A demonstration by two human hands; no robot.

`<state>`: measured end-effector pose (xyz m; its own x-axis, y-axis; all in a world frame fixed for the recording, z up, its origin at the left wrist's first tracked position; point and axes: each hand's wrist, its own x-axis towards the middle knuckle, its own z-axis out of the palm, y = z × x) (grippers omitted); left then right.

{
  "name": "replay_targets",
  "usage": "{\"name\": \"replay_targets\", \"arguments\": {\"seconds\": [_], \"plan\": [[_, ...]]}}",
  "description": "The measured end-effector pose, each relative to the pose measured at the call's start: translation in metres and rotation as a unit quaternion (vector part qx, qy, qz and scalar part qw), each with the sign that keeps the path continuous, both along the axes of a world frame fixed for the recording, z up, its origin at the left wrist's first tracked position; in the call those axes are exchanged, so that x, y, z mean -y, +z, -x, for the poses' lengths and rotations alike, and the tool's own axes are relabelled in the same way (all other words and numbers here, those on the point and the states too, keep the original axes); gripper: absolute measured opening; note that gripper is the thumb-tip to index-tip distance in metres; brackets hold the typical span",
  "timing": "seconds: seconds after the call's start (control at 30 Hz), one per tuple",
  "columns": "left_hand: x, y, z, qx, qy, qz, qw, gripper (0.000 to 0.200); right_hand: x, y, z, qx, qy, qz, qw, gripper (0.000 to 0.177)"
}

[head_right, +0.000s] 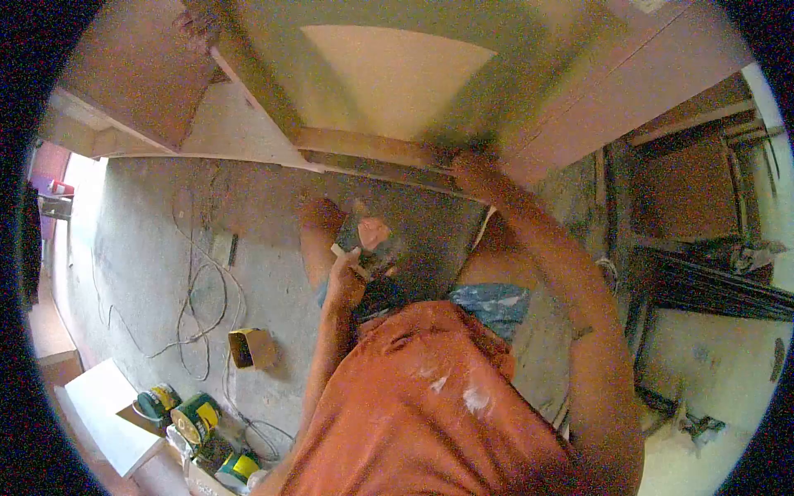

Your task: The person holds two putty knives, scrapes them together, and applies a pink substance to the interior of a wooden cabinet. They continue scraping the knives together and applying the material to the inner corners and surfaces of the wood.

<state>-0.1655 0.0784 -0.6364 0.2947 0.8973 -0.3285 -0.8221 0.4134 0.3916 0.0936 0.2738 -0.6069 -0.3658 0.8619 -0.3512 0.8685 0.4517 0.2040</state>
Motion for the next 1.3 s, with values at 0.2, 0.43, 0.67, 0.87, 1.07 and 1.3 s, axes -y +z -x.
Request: {"name": "replay_targets", "arguments": {"seconds": [0.2,0.43,0.67,0.87,1.07,1.3], "plan": [[-0.005,0.018,-0.02,0.03,0.074,0.119,0.99,0.035,0.042,0.091,0.006,-0.259,-0.173,-0.075,0.947,0.026],[-0.011,0.067,-0.062,0.121,0.122,0.131,0.976,0.034,0.165,0.115,0.037,-0.661,-0.024,-0.09,0.745,0.046],[-0.001,0.08,-0.059,-0.066,0.1,0.075,0.99,0.032,0.166,0.024,0.038,-0.621,-0.054,0.016,0.782,0.051],[-0.01,0.063,-0.035,0.03,0.14,0.048,0.988,0.037,0.162,0.055,0.008,-0.481,-0.231,-0.113,0.838,0.04],[-0.004,0.002,0.0,-0.719,0.018,-0.317,0.618,0.045,0.157,0.144,0.049,-0.78,-0.445,0.304,0.317,0.029],[-0.033,0.075,-0.011,-0.557,0.194,-0.432,0.682,0.043,0.149,0.156,0.085,-0.787,-0.345,0.395,0.325,0.03]]}}
